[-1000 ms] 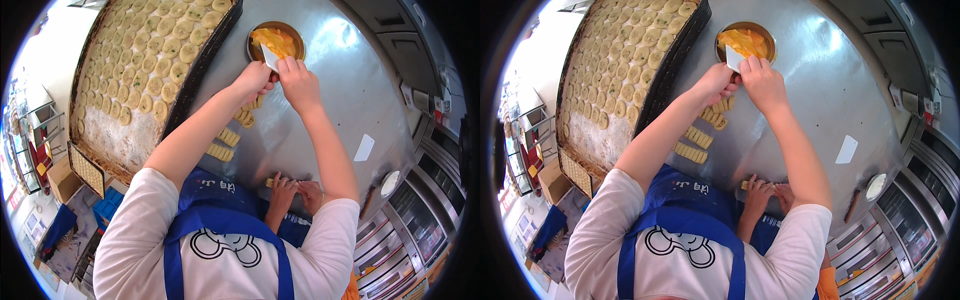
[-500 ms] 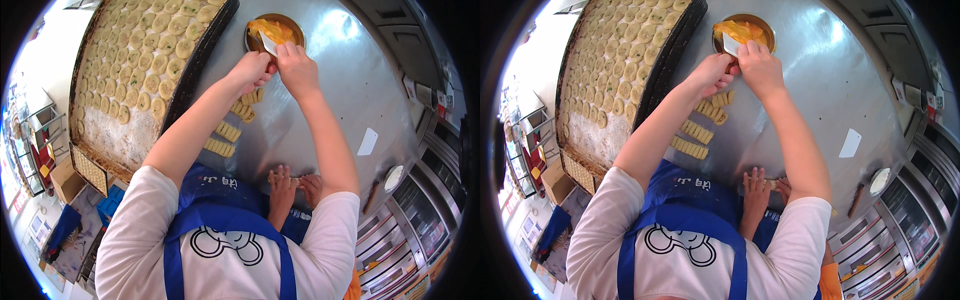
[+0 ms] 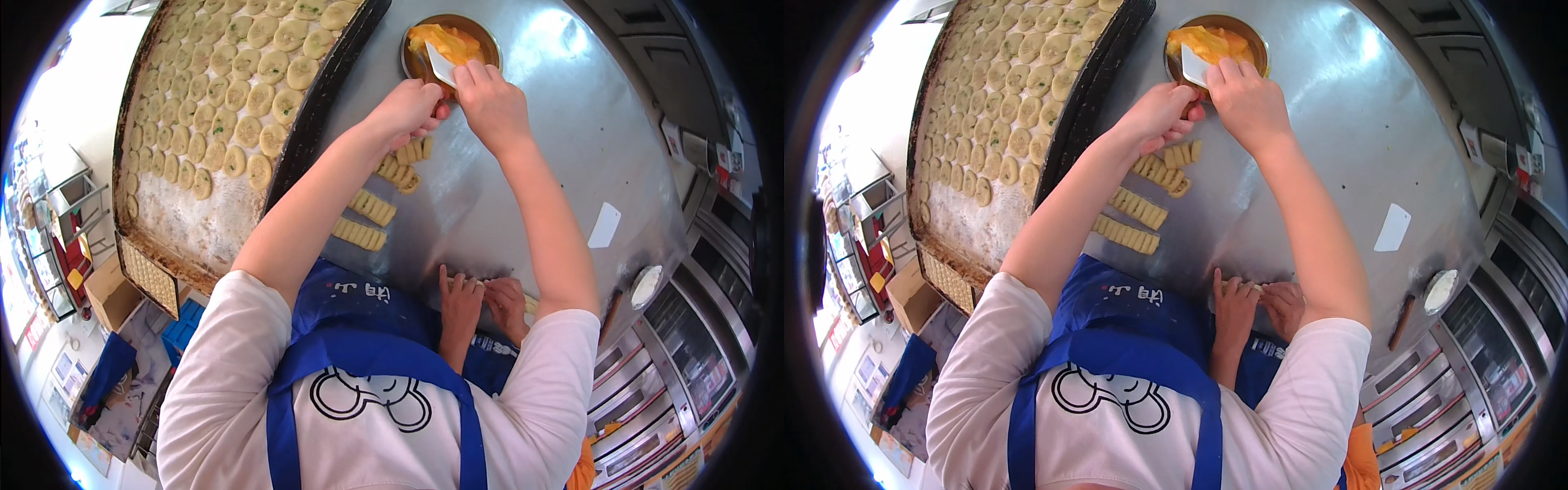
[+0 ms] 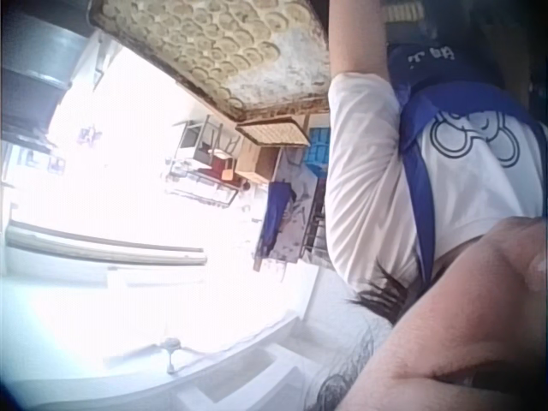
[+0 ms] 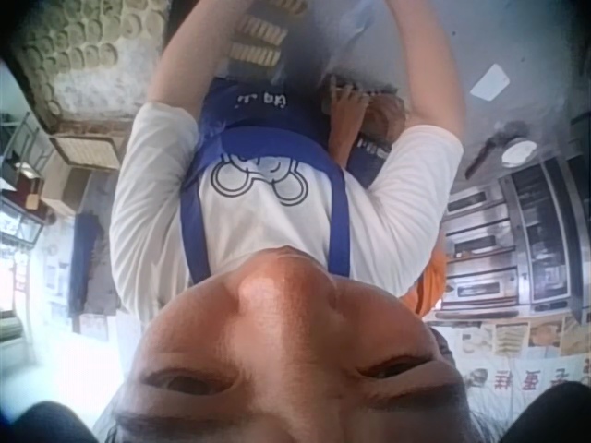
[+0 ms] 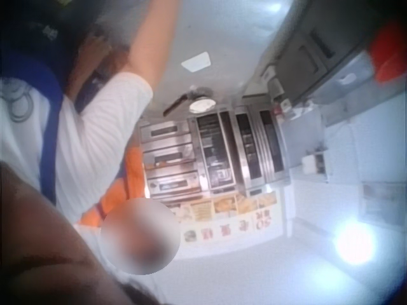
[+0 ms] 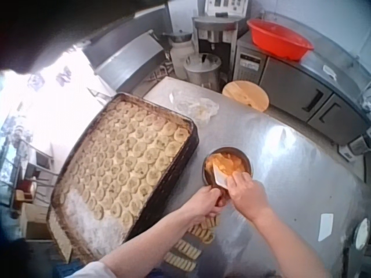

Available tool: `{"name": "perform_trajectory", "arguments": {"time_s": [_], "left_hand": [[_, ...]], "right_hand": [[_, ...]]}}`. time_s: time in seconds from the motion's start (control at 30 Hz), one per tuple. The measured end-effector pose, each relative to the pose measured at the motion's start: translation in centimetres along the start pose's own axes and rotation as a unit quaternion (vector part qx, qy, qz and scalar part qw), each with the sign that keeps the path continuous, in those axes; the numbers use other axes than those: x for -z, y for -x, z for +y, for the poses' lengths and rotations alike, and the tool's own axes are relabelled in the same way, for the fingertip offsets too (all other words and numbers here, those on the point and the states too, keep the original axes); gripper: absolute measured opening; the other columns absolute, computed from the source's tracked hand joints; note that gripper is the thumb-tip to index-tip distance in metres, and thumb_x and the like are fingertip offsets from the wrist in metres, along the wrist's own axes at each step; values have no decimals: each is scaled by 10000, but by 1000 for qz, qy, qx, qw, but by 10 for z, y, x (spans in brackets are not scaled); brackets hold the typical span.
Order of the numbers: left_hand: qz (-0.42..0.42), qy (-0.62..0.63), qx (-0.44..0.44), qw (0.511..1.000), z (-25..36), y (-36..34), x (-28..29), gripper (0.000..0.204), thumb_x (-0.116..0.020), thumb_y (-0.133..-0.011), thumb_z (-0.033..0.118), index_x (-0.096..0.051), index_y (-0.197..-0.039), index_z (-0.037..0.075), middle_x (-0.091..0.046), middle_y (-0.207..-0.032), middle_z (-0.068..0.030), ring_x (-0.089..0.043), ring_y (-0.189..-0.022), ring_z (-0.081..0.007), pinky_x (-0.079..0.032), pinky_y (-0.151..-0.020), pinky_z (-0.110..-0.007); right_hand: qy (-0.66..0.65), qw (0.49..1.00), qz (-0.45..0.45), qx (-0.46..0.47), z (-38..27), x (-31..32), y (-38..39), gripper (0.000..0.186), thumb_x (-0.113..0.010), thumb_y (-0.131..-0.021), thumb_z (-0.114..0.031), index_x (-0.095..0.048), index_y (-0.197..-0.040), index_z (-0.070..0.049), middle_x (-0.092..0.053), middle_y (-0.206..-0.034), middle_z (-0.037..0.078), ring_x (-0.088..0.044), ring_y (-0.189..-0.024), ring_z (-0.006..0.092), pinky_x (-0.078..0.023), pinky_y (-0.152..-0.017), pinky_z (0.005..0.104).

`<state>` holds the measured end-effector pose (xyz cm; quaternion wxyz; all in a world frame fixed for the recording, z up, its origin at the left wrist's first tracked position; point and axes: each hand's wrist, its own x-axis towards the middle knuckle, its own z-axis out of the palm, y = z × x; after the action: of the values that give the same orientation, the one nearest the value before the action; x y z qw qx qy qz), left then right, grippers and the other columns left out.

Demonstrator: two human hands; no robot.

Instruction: The person places small pieces of dough onto a large metal tray and later uses a scraper to scoop filling from a bowl.

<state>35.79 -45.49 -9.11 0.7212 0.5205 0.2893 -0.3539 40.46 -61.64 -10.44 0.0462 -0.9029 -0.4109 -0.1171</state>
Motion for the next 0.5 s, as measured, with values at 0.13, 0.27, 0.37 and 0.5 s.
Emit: {"name": "perform_trajectory", "arguments": {"time_s": [0.13,0.27,0.37,0.5], "left_hand": [[-4,-4,7,1000,-3,1,6,114,-401,-968,138,-503,-982,89,-486,-730,22,-274,-506,-46,-188,-427,-231],[-8,2,8,1000,2,9,5,105,-406,-970,140,-495,-987,88,-486,-723,23,-269,-501,-47,-182,-428,-229],[-17,14,14,1000,1,9,6,102,-412,-978,149,-493,-990,87,-484,-714,22,-265,-498,-48,-178,-428,-229],[-23,33,16,999,-2,9,8,112,-427,-991,172,-496,-1000,85,-483,-700,22,-266,-493,-48,-176,-428,-229]], "right_hand": [[19,999,18,39,4,-3,3,91,-622,-771,-73,-545,-817,-87,-548,-812,9,-613,-753,153,-555,-520,288],[15,999,27,39,10,-7,8,88,-626,-773,-84,-550,-813,-104,-557,-809,1,-618,-756,150,-553,-518,287],[-2,999,42,11,11,-9,8,74,-627,-784,-102,-561,-814,-114,-571,-814,-3,-626,-759,155,-554,-520,298],[-57,997,30,-49,14,-3,4,23,-614,-830,-126,-598,-823,-111,-590,-817,6,-637,-748,186,-557,-556,333]]}}
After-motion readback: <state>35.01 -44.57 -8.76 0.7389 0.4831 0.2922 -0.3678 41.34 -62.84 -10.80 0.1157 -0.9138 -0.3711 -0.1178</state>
